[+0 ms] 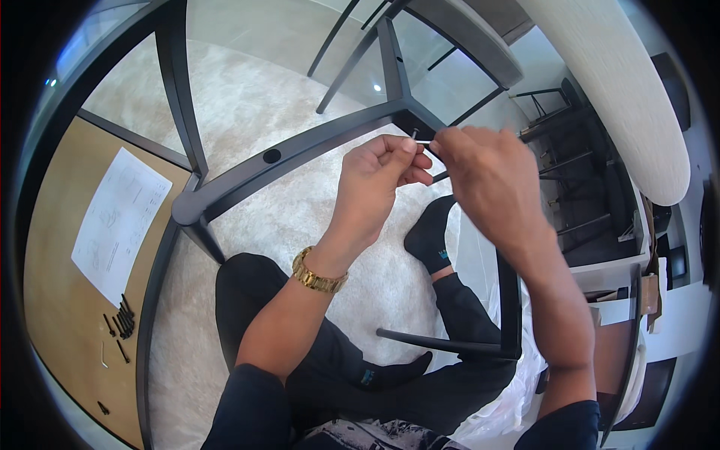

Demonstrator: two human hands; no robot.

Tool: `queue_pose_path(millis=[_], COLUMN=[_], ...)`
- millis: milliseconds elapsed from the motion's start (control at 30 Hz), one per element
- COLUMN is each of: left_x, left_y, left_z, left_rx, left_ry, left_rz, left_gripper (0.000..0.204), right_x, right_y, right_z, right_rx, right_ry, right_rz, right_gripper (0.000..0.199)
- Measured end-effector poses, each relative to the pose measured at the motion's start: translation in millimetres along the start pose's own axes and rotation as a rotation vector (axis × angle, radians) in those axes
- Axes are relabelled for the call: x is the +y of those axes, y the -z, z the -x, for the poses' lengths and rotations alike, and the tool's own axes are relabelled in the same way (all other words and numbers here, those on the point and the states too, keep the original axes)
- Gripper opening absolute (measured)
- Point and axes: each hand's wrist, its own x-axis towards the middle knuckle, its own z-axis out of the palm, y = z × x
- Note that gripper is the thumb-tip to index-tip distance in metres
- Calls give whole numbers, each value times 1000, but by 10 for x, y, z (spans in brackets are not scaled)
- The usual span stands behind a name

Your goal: The person assembles a chair frame by hand while sitting on the floor, using an Allen key to tighten screws taken from a nearby glass table.

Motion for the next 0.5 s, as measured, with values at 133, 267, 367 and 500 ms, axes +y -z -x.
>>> queue_pose_path(millis=[133,267,367,500], left_x=[-73,-209,-228,-205], left_y=[-59,-9,11,24], left_z=[-20,-40,-34,-27], left_rx=[37,177,128,113], left_ry=[-79,-197,-111,-130], left_rz=[-138,-301,-161,-250], left_gripper=[26,32,36,35], right_x=[-68,-191,-205,-85], right_y=[-289,-160,-73,49], right_z=[265,157,161,208], right_rx=[89,-40,-110,-121], right_ry=[-165,18,76,70], right_rz=[-51,208,253,88], right_gripper=[3,7,7,11])
